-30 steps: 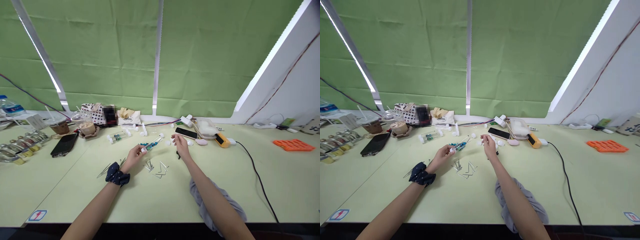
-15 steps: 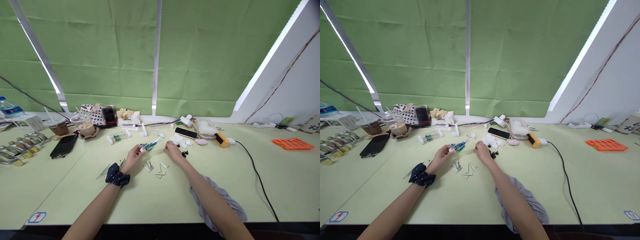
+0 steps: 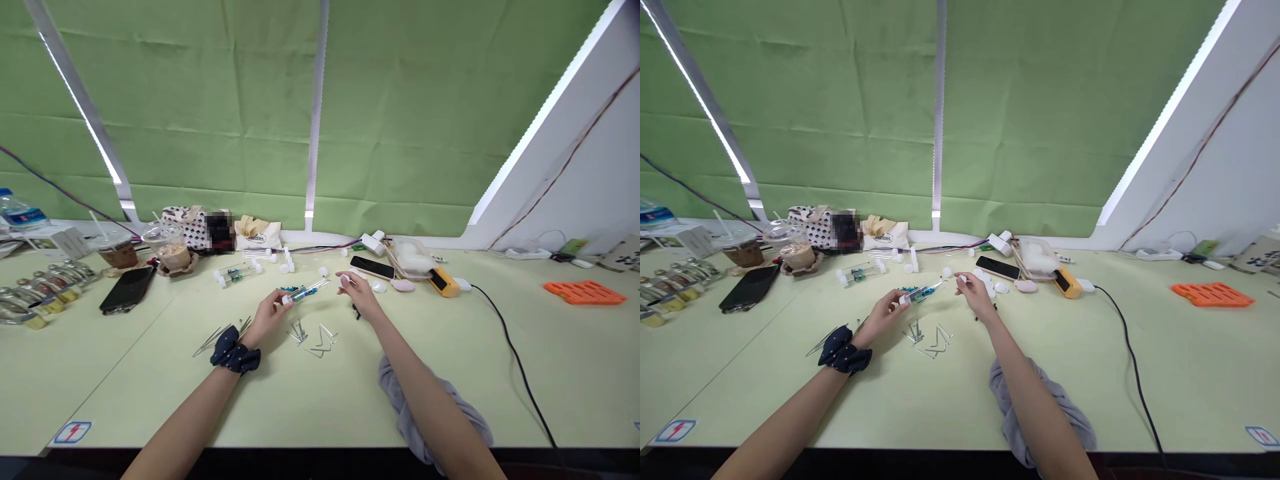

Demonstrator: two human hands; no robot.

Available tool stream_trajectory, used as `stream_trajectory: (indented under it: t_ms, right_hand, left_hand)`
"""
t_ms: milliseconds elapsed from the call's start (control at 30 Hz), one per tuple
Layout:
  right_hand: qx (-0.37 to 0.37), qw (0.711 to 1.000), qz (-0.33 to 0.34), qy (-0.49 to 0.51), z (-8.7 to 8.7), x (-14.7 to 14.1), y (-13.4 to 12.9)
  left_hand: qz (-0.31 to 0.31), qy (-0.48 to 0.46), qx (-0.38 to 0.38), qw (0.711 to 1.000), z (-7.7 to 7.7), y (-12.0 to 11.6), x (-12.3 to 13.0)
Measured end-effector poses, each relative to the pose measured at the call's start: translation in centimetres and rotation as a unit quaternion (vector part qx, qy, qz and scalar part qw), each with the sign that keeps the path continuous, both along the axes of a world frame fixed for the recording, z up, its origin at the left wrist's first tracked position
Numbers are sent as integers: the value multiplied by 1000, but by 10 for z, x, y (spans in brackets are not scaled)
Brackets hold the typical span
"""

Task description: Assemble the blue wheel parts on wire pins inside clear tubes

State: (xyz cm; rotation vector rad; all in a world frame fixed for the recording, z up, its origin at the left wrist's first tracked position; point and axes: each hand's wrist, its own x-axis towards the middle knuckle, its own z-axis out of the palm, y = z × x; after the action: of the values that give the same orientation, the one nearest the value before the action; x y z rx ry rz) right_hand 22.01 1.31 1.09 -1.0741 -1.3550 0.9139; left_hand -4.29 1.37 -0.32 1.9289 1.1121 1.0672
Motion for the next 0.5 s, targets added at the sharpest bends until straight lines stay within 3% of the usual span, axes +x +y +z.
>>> stream_trajectory:
  t_ms: [167,367,500]
  right_hand:
    - [7,999,21,-26,3,-10,-5]
    - [21,998,42,-46,1,-16,-8]
    - [34,996,-10,-87,-1,-20,-9]
  left_hand:
    - [-8,9,17,1000,1,-1,1]
    - [-62,-28,-6,998,-2,-7,7]
    - [-59,-13,14,998,-3,-10,11]
